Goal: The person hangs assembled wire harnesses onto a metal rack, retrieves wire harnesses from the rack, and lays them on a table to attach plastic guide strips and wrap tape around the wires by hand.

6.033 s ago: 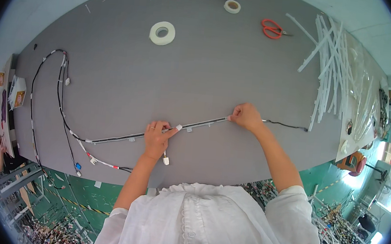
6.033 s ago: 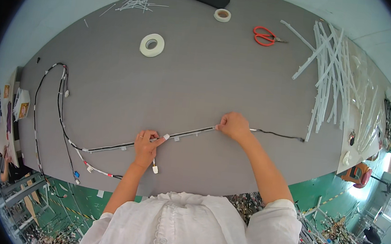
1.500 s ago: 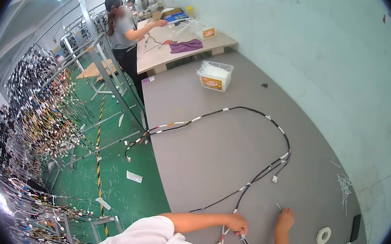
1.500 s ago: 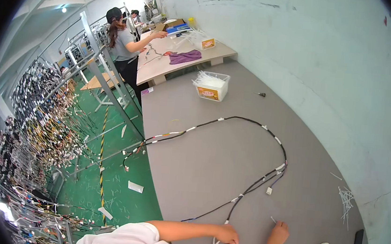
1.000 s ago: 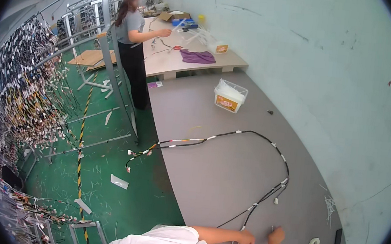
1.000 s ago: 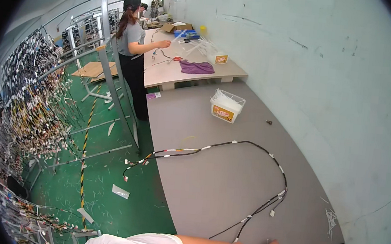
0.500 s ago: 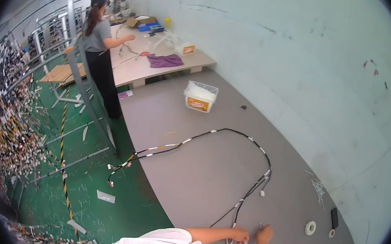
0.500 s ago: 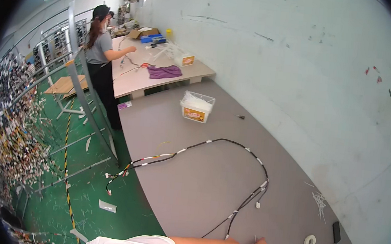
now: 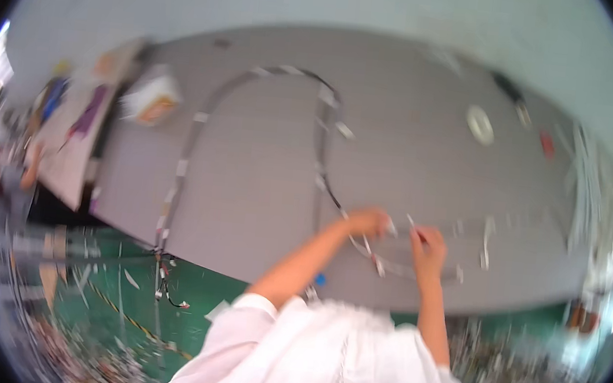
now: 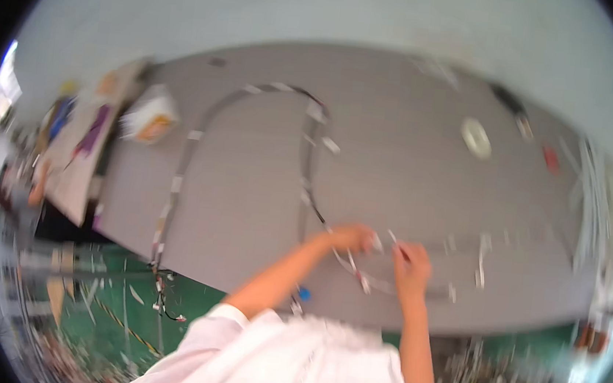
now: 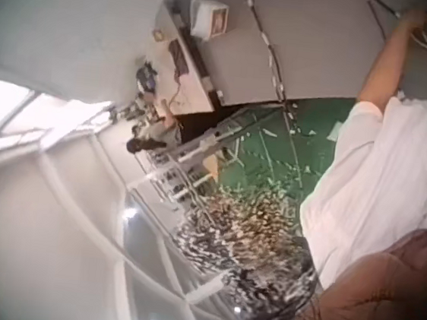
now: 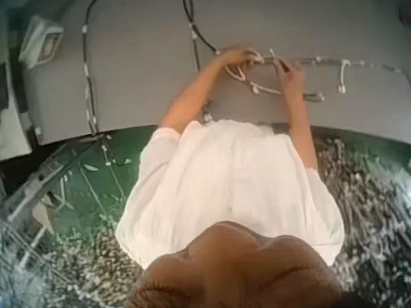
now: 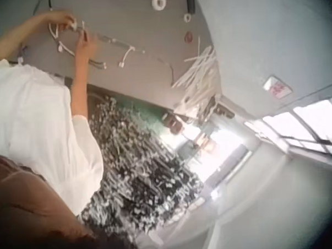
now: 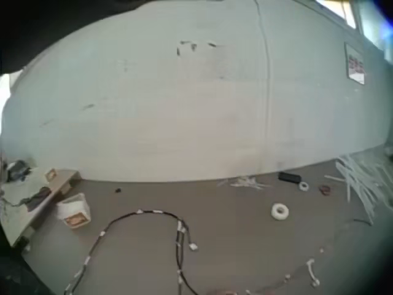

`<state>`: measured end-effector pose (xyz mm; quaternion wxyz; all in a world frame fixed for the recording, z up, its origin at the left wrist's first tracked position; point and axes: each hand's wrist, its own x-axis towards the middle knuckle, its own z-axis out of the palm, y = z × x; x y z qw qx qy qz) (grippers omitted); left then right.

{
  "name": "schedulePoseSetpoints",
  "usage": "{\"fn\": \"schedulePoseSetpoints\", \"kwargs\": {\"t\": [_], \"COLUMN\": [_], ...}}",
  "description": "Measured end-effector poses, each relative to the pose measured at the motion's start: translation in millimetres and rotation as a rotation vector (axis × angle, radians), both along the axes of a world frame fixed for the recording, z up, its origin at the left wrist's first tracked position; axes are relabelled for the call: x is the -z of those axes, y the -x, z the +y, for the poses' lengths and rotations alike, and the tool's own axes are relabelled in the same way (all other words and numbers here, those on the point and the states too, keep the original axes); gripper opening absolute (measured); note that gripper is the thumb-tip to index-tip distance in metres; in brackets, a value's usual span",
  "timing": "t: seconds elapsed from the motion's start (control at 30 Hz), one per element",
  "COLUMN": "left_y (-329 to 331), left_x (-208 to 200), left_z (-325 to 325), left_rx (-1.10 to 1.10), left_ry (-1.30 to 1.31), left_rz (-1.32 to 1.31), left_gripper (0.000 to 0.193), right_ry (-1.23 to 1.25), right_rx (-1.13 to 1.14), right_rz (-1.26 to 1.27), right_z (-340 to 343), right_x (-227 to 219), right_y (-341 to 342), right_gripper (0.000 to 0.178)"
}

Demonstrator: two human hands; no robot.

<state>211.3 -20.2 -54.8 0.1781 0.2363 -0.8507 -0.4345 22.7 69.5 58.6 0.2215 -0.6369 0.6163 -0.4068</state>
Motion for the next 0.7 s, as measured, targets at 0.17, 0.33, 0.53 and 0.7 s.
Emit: {"fn": "schedulePoseSetpoints", "kwargs": {"t": [0.17, 0.33, 0.53, 0.7], "left_y": [0, 4, 5, 6], "left_x": [-35, -64, -69, -68], "left_z": [-5, -4, -11, -10], "left_rx": [-0.152, -0.188, -0.119, -0.116], "left_ry": [-0.921, -1.025, -1.104, -1.121], "left_rz": [-0.091, -0.142, -0.182, -0.236], "left_gripper": [0.039, 0.041, 0.027, 0.019], "right_ry": [-0.094, -0.026, 0.315, 0.321], "right_rx": [0.198, 0.249, 0.3, 0.227], "right_rz": [0.298, 0.348, 0.369, 0.325], "right_z": [62, 38, 19, 22], "right_x": [31, 62, 62, 59], "right_y": [-25, -41, -40, -41], "right_gripper": [0.007, 0.01, 0.013, 0.017]}}
